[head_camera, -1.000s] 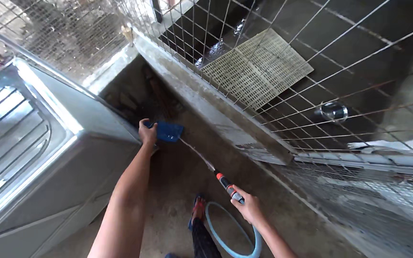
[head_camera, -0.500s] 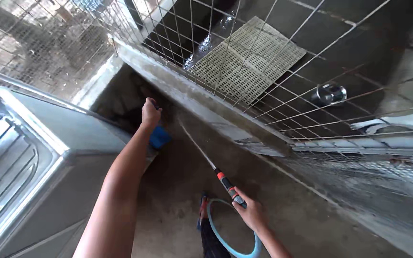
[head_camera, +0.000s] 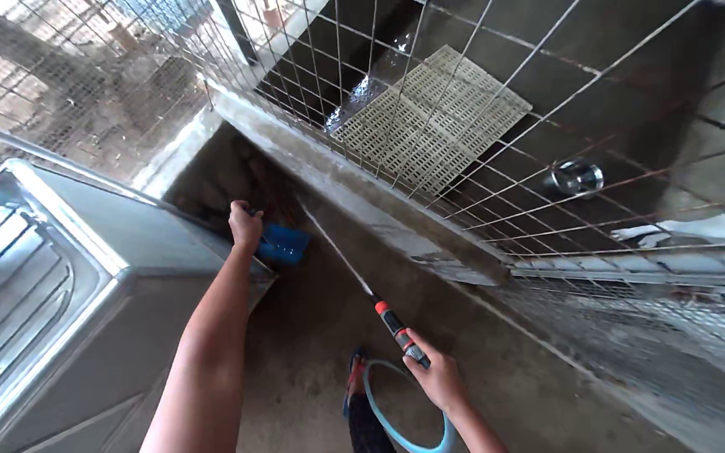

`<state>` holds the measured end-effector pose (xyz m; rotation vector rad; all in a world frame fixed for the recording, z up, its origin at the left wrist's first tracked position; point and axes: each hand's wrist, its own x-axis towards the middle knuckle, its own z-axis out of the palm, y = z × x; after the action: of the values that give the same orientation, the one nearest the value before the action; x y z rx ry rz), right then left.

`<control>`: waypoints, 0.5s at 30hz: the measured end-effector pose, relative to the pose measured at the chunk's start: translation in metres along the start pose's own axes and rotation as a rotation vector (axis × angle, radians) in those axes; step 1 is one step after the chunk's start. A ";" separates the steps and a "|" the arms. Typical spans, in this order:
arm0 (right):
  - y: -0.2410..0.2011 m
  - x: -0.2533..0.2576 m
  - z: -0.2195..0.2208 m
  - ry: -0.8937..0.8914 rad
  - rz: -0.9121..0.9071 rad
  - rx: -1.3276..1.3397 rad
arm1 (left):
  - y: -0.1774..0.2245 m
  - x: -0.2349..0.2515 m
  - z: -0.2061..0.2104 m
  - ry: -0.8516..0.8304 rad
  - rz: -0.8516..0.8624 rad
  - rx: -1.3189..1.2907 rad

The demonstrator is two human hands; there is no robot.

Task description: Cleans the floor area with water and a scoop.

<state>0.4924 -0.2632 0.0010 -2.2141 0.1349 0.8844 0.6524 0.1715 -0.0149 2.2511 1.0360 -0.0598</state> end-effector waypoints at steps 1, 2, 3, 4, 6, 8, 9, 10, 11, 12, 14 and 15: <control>-0.005 -0.001 -0.003 -0.001 -0.002 -0.009 | -0.014 -0.002 0.002 0.011 -0.045 -0.016; -0.010 -0.003 -0.006 -0.002 -0.007 -0.019 | -0.026 -0.006 0.003 0.018 -0.089 -0.034; -0.015 -0.005 -0.008 0.000 -0.013 -0.021 | -0.035 -0.010 0.003 0.018 -0.126 -0.046; -0.020 -0.008 -0.010 0.003 -0.024 -0.019 | -0.042 -0.014 0.003 0.006 -0.156 -0.045; -0.033 -0.016 -0.014 -0.011 -0.041 -0.036 | -0.052 -0.020 -0.001 -0.047 -0.207 -0.033; -0.050 -0.025 -0.018 -0.044 -0.052 -0.094 | -0.065 -0.025 -0.005 -0.084 -0.221 -0.076; -0.060 -0.029 -0.021 -0.075 -0.045 -0.135 | -0.072 -0.029 -0.006 -0.086 -0.221 -0.116; -0.069 -0.032 -0.022 -0.096 -0.045 -0.174 | -0.079 -0.033 -0.007 -0.076 -0.220 -0.168; -0.078 -0.035 -0.023 -0.108 -0.052 -0.201 | -0.086 -0.040 -0.008 -0.063 -0.217 -0.229; -0.086 -0.038 -0.023 -0.116 -0.061 -0.223 | -0.093 -0.051 -0.009 -0.053 -0.212 -0.287; -0.097 -0.046 -0.021 -0.113 -0.080 -0.262 | -0.107 -0.083 -0.014 -0.029 -0.216 -0.382; -0.101 -0.050 -0.019 -0.109 -0.090 -0.279 | -0.118 -0.102 -0.015 0.000 -0.225 -0.430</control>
<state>0.5000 -0.2109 0.1023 -2.3989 -0.1478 1.0219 0.4973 0.1682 -0.0365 1.7454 1.1730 0.0626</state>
